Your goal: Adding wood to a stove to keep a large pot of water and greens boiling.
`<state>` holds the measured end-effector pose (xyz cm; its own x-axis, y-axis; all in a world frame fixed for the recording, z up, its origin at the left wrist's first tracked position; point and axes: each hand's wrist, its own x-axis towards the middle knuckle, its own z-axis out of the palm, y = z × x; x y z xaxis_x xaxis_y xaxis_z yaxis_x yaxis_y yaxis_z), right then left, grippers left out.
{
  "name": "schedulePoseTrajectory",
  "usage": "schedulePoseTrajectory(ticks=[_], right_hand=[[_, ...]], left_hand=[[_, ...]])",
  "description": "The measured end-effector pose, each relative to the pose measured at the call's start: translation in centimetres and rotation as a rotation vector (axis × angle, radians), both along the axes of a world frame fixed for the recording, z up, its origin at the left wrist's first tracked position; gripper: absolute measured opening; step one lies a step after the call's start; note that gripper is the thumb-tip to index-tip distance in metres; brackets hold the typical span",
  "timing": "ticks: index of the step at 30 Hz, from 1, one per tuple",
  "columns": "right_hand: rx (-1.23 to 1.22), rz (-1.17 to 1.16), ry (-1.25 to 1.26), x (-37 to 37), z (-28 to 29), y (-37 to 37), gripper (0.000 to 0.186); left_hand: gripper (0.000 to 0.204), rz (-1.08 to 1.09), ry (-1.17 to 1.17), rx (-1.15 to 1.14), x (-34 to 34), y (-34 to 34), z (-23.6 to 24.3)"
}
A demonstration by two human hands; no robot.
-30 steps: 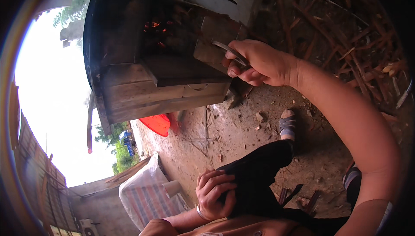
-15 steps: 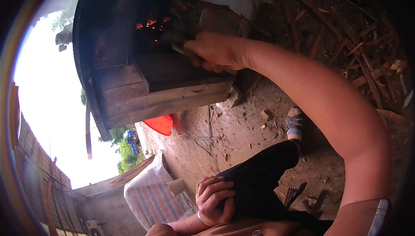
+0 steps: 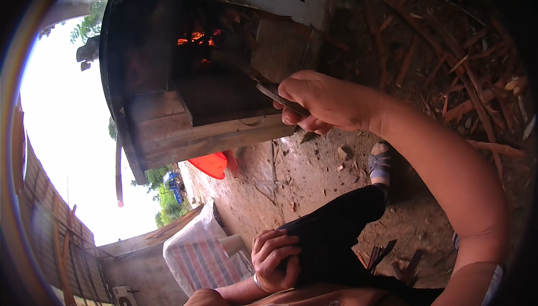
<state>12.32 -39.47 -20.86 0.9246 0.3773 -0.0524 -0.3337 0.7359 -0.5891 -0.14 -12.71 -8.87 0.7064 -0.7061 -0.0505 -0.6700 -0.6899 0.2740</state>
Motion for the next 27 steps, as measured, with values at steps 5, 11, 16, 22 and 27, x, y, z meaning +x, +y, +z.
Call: schedulePoseTrajectory(ticks=[5, 11, 16, 22, 27], right_hand=[[-0.163, -0.072, -0.126, 2.1, 1.3, 0.5, 0.029], [-0.125, -0.021, -0.051, -3.7, 1.1, -0.4, 0.028], [0.064, -0.128, 0.084, -7.8, -0.6, 1.2, 0.033], [0.429, -0.251, 0.086, -6.3, 0.0, 5.7, 0.033], [0.405, -0.256, 0.096, -0.7, 1.4, 6.7, 0.032]], left_hand=[[0.019, 0.006, 0.002, -0.001, -0.5, -0.9, -0.2], [0.019, 0.002, -0.014, -0.002, -0.4, -0.9, 0.1], [0.015, -0.017, -0.012, -0.016, -0.3, -1.2, 0.0], [0.017, -0.01, -0.004, 0.002, -0.7, -1.6, 0.2], [0.018, 0.0, 0.001, 0.017, -0.6, -1.5, 0.0]])
